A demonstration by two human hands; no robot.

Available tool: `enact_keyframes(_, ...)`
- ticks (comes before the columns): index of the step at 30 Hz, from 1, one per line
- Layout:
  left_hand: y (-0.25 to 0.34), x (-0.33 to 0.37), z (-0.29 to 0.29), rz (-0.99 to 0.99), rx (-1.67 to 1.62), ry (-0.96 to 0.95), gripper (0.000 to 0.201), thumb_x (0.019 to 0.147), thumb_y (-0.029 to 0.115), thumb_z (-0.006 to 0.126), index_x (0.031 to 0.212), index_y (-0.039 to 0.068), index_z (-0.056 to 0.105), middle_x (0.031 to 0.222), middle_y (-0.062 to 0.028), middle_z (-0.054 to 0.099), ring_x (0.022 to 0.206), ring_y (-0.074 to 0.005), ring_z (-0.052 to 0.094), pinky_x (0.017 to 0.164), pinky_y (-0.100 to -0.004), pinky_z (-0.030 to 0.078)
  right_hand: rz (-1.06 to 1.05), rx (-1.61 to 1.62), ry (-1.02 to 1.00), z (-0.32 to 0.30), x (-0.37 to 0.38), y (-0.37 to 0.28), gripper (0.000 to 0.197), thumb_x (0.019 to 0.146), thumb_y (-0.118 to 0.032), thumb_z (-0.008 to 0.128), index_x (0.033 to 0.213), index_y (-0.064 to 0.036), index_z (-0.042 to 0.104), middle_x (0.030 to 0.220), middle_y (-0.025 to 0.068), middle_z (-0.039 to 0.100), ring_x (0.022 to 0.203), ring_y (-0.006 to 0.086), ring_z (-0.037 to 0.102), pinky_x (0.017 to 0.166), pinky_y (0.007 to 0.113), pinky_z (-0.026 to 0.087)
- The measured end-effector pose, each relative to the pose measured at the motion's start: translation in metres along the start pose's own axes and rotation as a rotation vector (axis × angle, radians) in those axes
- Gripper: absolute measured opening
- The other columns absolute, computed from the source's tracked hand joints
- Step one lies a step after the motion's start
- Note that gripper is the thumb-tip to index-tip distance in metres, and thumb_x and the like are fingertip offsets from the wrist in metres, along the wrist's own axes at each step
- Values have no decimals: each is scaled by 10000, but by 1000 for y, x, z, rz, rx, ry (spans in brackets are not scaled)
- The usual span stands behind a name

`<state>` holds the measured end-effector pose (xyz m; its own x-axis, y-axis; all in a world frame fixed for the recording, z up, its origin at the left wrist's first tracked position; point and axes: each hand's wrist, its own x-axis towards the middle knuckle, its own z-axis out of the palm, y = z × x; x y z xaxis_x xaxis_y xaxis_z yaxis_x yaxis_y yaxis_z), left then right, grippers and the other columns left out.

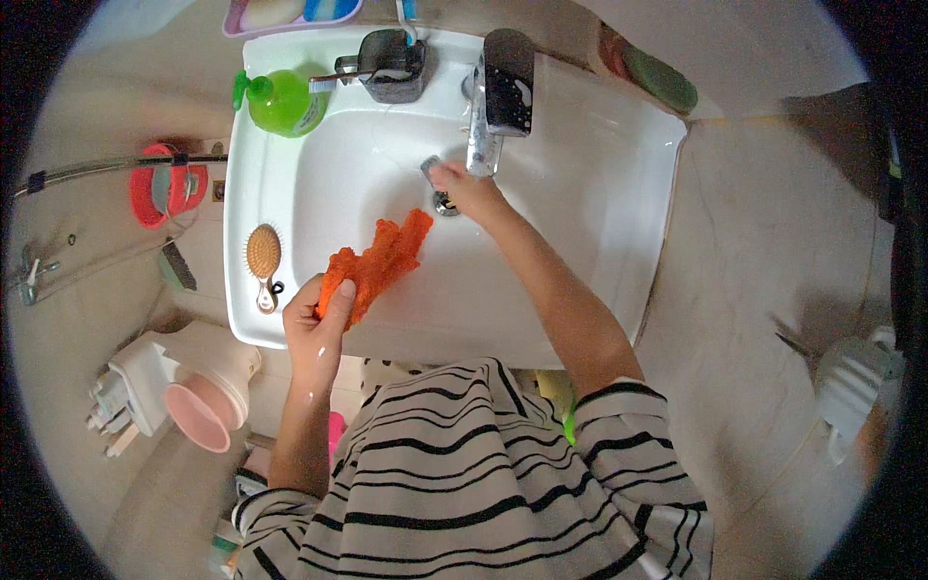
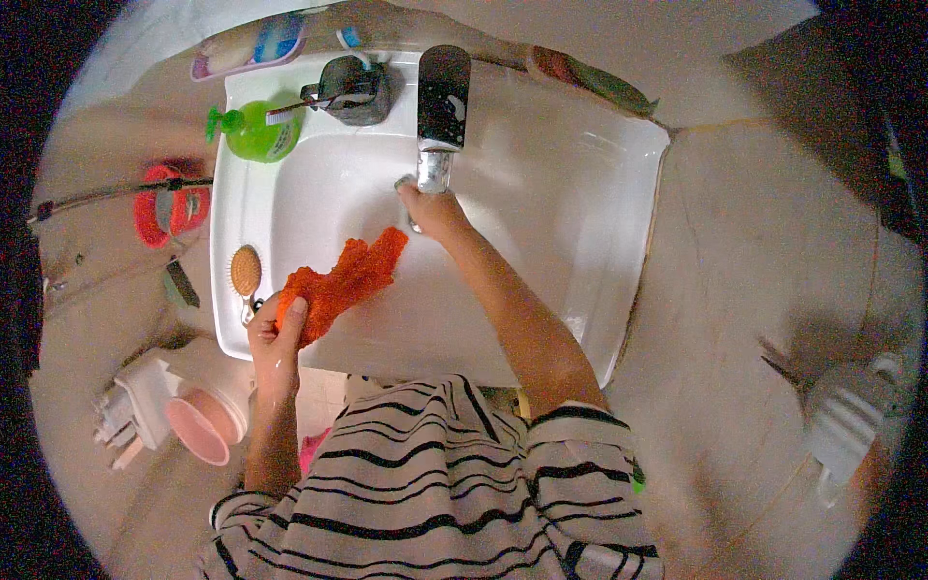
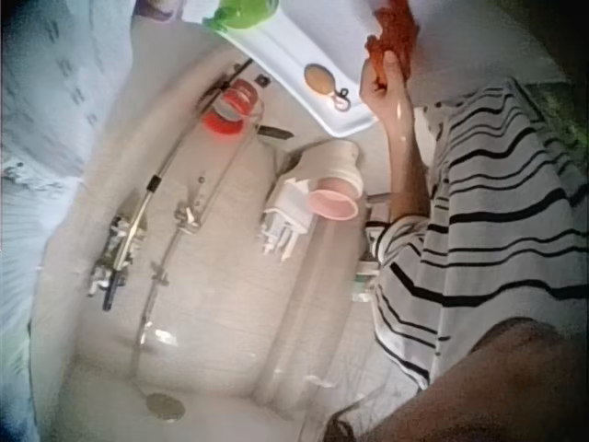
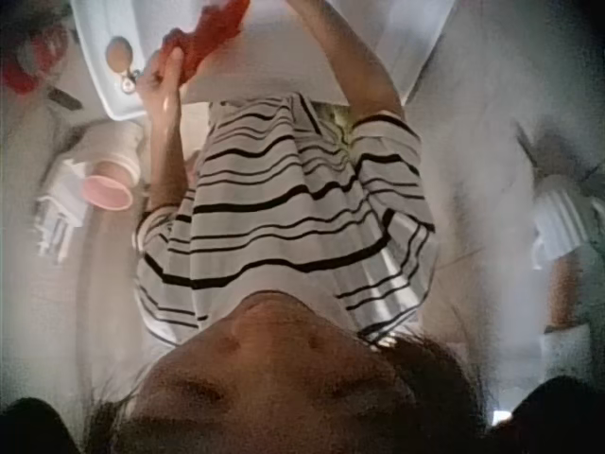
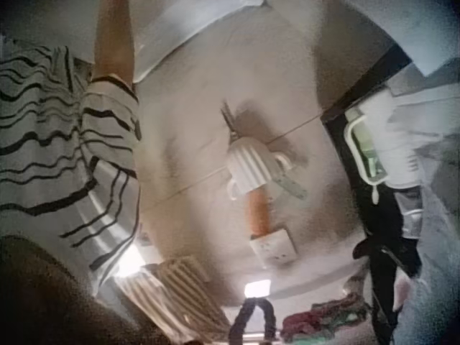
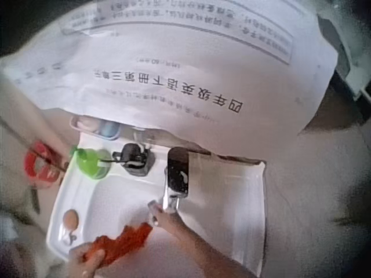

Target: The person rinses an orange cloth under a running faucet in a sink and then places it into a pink basin to soak it.

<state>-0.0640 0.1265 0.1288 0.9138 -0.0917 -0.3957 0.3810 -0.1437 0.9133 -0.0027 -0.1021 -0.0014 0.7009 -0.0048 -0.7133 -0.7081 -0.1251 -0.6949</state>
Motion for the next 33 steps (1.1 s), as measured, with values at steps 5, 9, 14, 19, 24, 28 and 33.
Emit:
enact_keyframes(5, 10, -6, -5, -2, 40, -2, 193, 859, 180, 583, 848, -11, 604, 685, 20, 514, 603, -46, 421, 541, -190, 338, 173, 1238, -135, 3, 33, 11, 362, 879, -318, 462, 1117, -48, 494, 1183, 173, 511, 1110, 281, 480, 941, 379, 380)
enact_keyframes(9, 6, -8, -10, 17, 46, 4, 190, 861, 177, 579, 851, -11, 604, 689, 17, 517, 606, -46, 425, 544, -187, 340, 67, 1055, -277, -3, 13, 6, 477, 891, -375, 444, 1241, -52, 422, 1288, 174, 424, 1196, 259, 400, 1019, 395, 285)
enact_keyframes(14, 6, -7, -9, 23, 49, 25, 195, 861, 178, 582, 849, -16, 603, 688, 16, 515, 610, -46, 422, 547, -189, 343, -224, -80, 164, -4, -41, -6, 396, 799, -236, 571, 1157, -84, 499, 1211, 178, 492, 1120, 324, 465, 956, 423, 355)
enact_keyframes(19, 10, -7, -10, 26, 112, -17, 195, 861, 178, 584, 834, -15, 596, 690, 23, 509, 614, -43, 416, 547, -188, 342, -475, -963, 306, -30, -66, 46, 301, 774, -167, 587, 1062, -77, 575, 1119, 164, 548, 1078, 315, 494, 927, 414, 383)
enact_keyframes(24, 13, -5, -8, 44, 125, -61, 175, 858, 161, 585, 837, -12, 590, 696, 29, 499, 612, -41, 405, 551, -184, 337, -197, -616, 266, -35, -75, 38, 374, 807, -78, 549, 1179, -92, 516, 1212, 147, 501, 1144, 302, 452, 978, 336, 349)
enact_keyframes(28, 30, -7, 5, 4, 47, -280, 133, 835, 123, 606, 824, -8, 584, 731, 29, 489, 634, -48, 402, 558, -190, 341, -672, -403, 106, -5, -81, 34, 617, 733, -162, 647, 1283, -100, 374, 1257, 161, 460, 1172, 304, 432, 981, 365, 349)
enact_keyframes(33, 29, 23, 11, -80, 288, -678, 180, 824, 153, 626, 841, -25, 602, 691, 13, 507, 656, -53, 439, 590, -207, 391, -764, -562, -128, 30, -103, 11, 545, 742, -196, 671, 1228, -81, 451, 1205, 172, 494, 1112, 273, 477, 948, 341, 370)
